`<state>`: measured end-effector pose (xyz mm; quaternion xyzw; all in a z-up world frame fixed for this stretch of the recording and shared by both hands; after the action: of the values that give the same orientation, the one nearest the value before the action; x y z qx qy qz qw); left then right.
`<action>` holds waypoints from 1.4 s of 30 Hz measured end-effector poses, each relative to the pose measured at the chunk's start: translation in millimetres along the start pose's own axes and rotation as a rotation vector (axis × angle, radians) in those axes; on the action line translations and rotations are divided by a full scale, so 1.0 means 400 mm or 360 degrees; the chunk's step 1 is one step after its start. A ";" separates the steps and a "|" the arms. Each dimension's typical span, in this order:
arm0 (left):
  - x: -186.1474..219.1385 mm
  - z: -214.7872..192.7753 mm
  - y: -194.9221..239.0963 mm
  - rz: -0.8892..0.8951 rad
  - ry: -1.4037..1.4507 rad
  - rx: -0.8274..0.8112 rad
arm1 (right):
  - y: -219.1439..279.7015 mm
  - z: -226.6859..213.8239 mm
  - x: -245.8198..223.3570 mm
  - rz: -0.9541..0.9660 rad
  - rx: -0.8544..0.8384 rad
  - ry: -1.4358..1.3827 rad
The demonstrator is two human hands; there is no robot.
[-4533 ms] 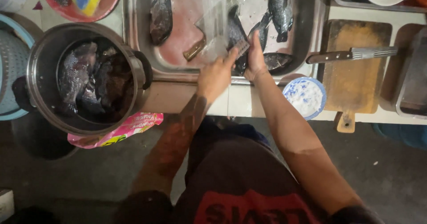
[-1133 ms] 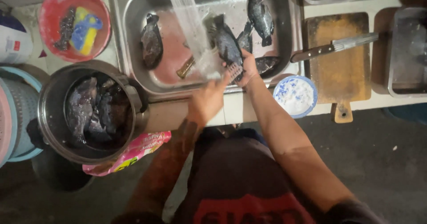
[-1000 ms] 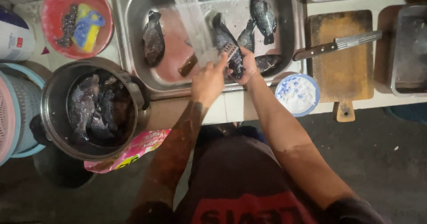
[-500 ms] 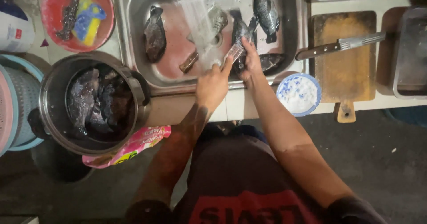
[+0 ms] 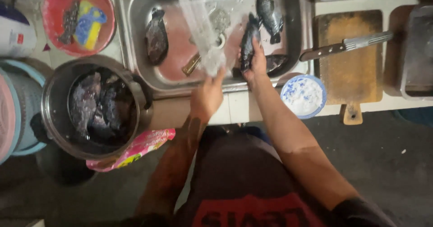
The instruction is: The person is cleaning several fish in a kitchen sink, using a knife or scaler to remove scales and washing them under running water.
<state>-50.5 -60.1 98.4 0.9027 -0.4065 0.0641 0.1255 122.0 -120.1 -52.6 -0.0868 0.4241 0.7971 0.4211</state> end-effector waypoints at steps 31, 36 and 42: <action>-0.018 -0.082 -0.032 0.0241 0.0101 0.0075 | 0.092 0.083 0.032 0.0268 -0.0338 0.0805; -0.047 -0.056 -0.126 0.0081 0.0256 -0.0040 | 0.147 0.120 0.009 0.0301 -0.0443 0.0882; 0.015 -0.084 -0.057 0.0292 0.0073 0.0295 | 0.097 0.075 0.034 0.0320 -0.0420 0.0789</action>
<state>-30.1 -40.5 127.8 0.8678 -0.4767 0.1333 0.0445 91.0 -100.8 -17.2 -0.2905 0.4130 0.8375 0.2088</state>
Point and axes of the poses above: each hand's wrist, its own y-axis away from the middle knuckle, its own z-axis out of the palm, x = y × z, the point moved 6 cm from there along -y, towards the middle knuckle, and after that the axes turned 12 degrees about -z, right-handed, at the moved point
